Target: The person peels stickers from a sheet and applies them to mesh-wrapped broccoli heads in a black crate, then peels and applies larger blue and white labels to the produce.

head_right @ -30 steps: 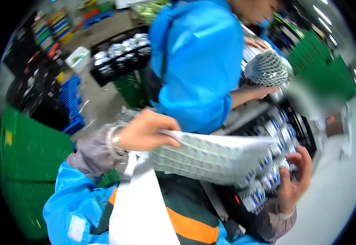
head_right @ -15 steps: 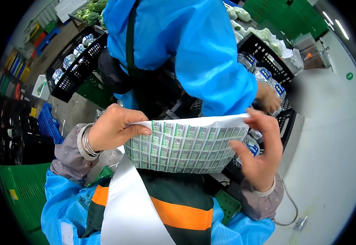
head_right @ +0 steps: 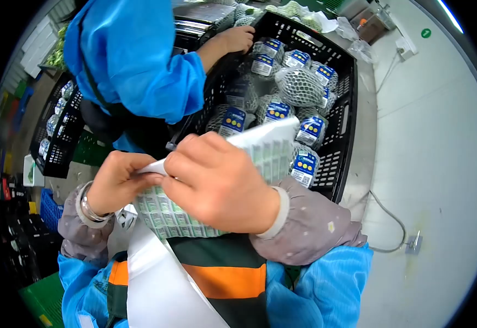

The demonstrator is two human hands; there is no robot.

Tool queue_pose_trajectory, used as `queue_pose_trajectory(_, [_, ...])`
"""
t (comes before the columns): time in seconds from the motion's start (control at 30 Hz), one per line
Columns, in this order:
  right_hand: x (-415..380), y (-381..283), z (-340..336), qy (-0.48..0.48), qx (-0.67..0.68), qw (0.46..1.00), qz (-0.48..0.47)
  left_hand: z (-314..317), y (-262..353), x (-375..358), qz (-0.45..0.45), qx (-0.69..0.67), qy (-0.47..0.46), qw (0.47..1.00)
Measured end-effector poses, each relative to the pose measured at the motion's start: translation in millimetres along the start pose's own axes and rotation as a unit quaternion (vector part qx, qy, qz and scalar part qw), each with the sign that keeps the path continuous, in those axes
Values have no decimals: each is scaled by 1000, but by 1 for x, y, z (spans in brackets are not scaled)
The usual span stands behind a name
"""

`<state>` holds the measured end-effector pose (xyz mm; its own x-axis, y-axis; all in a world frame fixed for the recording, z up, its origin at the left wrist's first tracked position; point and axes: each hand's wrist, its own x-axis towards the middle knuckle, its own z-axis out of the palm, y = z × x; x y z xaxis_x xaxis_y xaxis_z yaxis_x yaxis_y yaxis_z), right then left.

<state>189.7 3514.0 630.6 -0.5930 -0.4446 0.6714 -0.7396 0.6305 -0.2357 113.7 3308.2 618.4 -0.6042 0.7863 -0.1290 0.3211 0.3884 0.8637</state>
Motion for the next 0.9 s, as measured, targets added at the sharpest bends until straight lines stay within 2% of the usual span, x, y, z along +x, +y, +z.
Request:
queue_pose_trajectory(0.07, [0, 14, -28, 25, 95, 993, 66, -7, 0, -3, 55, -26, 39, 997])
queue_pose_trajectory(0.1, [-4, 25, -47, 93, 224, 934, 264, -11, -1, -6, 92, -35, 54, 994])
queue_pose_trajectory(0.13, [-13, 53, -66, 158, 264, 879, 365, -22, 3, -13, 98, 11, 15, 995])
queue_pose_trajectory(0.17, [-33, 90, -75, 243, 284, 842, 389, -34, 9, -23, 60, 61, -39, 996])
queue_pose_trajectory(0.23, [-80, 139, -86, 331, 410, 710, 467, -52, -9, -44, 111, 123, -53, 985])
queue_pose_trajectory(0.27, [-93, 144, -76, 320, 391, 698, 508, -59, -11, -54, 135, 150, -53, 978])
queue_pose_trajectory(0.3, [-110, 144, -65, 309, 370, 681, 550, -65, -11, -67, 109, 166, -45, 979])
queue_pose_trajectory(0.37, [-132, 142, -31, 211, 360, 654, 631, -74, -6, -85, 57, 201, -36, 977])
queue_pose_trajectory(0.43, [-140, 147, 4, 162, 365, 594, 699, -74, 6, -83, 44, 197, -60, 978])
queue_pose_trajectory(0.57, [-117, 158, 49, 136, 371, 595, 700, -64, 8, -66, 64, 181, -119, 974])
queue_pose_trajectory(0.7, [-108, 176, 84, 154, 355, 603, 698, -62, 0, -57, 81, 192, -109, 972])
queue_pose_trajectory(0.83, [-112, 193, 112, 164, 287, 650, 684, -58, -4, -53, 87, 176, -122, 973])
queue_pose_trajectory(0.9, [-107, 199, 105, 57, 194, 704, 681, -55, -9, -48, 104, 162, -118, 974])
